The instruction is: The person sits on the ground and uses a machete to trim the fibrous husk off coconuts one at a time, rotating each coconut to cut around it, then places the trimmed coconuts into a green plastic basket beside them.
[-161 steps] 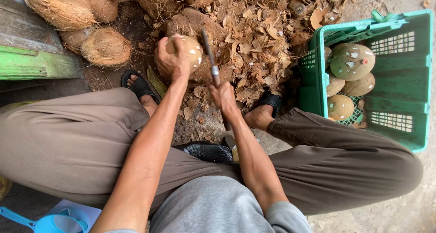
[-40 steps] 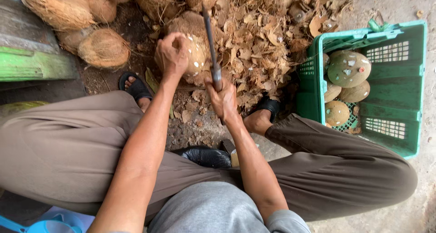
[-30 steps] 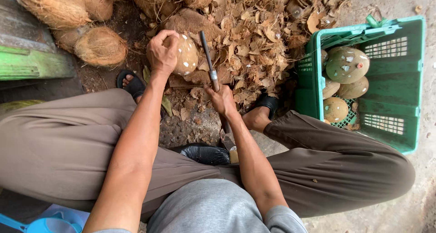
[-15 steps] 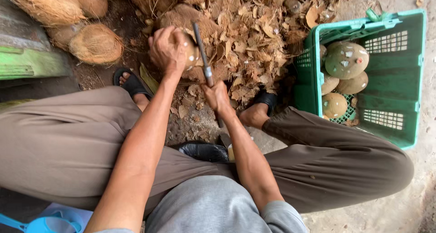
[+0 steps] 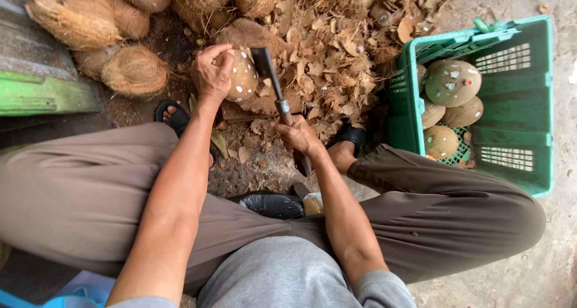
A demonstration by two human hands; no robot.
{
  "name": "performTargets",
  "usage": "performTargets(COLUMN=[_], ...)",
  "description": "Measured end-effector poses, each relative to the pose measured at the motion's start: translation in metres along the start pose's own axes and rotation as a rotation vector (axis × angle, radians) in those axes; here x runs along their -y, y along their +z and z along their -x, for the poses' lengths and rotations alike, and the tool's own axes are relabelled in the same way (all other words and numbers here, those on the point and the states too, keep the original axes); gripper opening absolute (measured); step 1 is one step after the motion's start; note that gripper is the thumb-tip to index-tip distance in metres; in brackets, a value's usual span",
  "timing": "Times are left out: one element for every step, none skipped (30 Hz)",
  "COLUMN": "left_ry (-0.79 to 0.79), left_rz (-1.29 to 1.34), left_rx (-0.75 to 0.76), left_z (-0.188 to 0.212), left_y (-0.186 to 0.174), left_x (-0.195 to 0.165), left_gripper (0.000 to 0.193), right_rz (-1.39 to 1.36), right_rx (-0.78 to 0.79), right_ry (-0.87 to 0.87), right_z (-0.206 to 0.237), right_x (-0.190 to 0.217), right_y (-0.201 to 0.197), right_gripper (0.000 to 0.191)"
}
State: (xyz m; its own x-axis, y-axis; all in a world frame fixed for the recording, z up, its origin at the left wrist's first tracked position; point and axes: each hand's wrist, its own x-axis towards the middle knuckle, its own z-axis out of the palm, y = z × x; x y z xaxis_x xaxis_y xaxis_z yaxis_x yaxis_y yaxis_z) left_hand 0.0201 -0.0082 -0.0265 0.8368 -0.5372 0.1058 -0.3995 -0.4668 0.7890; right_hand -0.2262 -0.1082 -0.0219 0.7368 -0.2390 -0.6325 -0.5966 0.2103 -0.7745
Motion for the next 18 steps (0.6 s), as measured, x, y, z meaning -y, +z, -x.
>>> performTargets(left_ry=[0.036, 0.062, -0.079, -0.215, -0.346, -0.311, -0.275, -0.240, -0.291, -0.347, -0.407, -0.363, -0.311, -0.258, -0.298, -0.338, -0.379, -0.372], left_rz=[-0.009, -0.026, -0.007, 0.011, 0.030, -0.014, -0.054, -0.096, -0.053, -0.012, 0.027, -0.011, -0.047, -0.082, -0.072, -0.059, -0.046, -0.053], left_rx=[-0.016, -0.029, -0.016, -0.009, -0.004, -0.116, -0.223, -0.332, -0.293, -0.247, -0.202, -0.191, -0.182, -0.165, -0.138, -0.110, -0.083, -0.074], left_z=[0.000, 0.001, 0.003, 0.005, 0.006, 0.008, 0.010, 0.011, 0.011, 0.010, 0.009, 0.007, 0.005, 0.003, 0.001, -0.001, -0.003, -0.005], left_y=[-0.002, -0.003, -0.003, -0.002, 0.000, 0.003, 0.007, 0.011, 0.013, 0.015, 0.016, 0.016, 0.016, 0.015, 0.014, 0.013, 0.012, 0.011], left_x=[0.000, 0.000, 0.000, -0.001, -0.002, -0.004, -0.005, -0.006, -0.006, -0.006, -0.005, -0.005, -0.003, -0.002, -0.001, 0.000, 0.000, 0.000], left_gripper=[0.035, 0.035, 0.036, 0.039, 0.042, 0.043, 0.044, 0.046, 0.045, 0.045, 0.044, 0.043, 0.041, 0.040, 0.040, 0.040, 0.040, 0.037], right_rz=[0.005, 0.006, 0.006, -0.033, -0.071, -0.110, -0.091, -0.072, -0.054, -0.071, -0.087, -0.104, -0.117, -0.132, -0.148, -0.162, -0.175, -0.189], right_rx=[-0.032, -0.054, -0.072, -0.066, -0.059, -0.058, -0.086, -0.111, -0.134, -0.157, -0.175, -0.187, -0.208, -0.234, -0.265, -0.272, -0.279, -0.281], right_ry=[-0.025, -0.043, -0.053, -0.035, -0.023, -0.006, -0.029, -0.052, -0.072, -0.118, -0.161, -0.216, -0.247, -0.273, -0.294, -0.313, -0.334, -0.351], right_z=[0.000, 0.000, 0.000, 0.000, 0.001, 0.001, 0.002, 0.002, 0.003, 0.003, 0.003, 0.003, 0.002, 0.000, -0.001, -0.003, -0.006, -0.008], right_x=[-0.003, -0.004, -0.005, -0.005, -0.004, -0.002, 0.000, 0.004, 0.007, 0.011, 0.015, 0.019, 0.021, 0.022, 0.022, 0.021, 0.019, 0.016], right_y=[0.004, 0.009, 0.015, 0.020, 0.024, 0.027, 0.027, 0.026, 0.024, 0.021, 0.017, 0.015, 0.013, 0.013, 0.015, 0.019, 0.023, 0.029], right_gripper=[0.026, 0.035, 0.044, 0.040, 0.037, 0.033, 0.033, 0.034, 0.034, 0.033, 0.033, 0.032, 0.033, 0.034, 0.034, 0.034, 0.034, 0.034])
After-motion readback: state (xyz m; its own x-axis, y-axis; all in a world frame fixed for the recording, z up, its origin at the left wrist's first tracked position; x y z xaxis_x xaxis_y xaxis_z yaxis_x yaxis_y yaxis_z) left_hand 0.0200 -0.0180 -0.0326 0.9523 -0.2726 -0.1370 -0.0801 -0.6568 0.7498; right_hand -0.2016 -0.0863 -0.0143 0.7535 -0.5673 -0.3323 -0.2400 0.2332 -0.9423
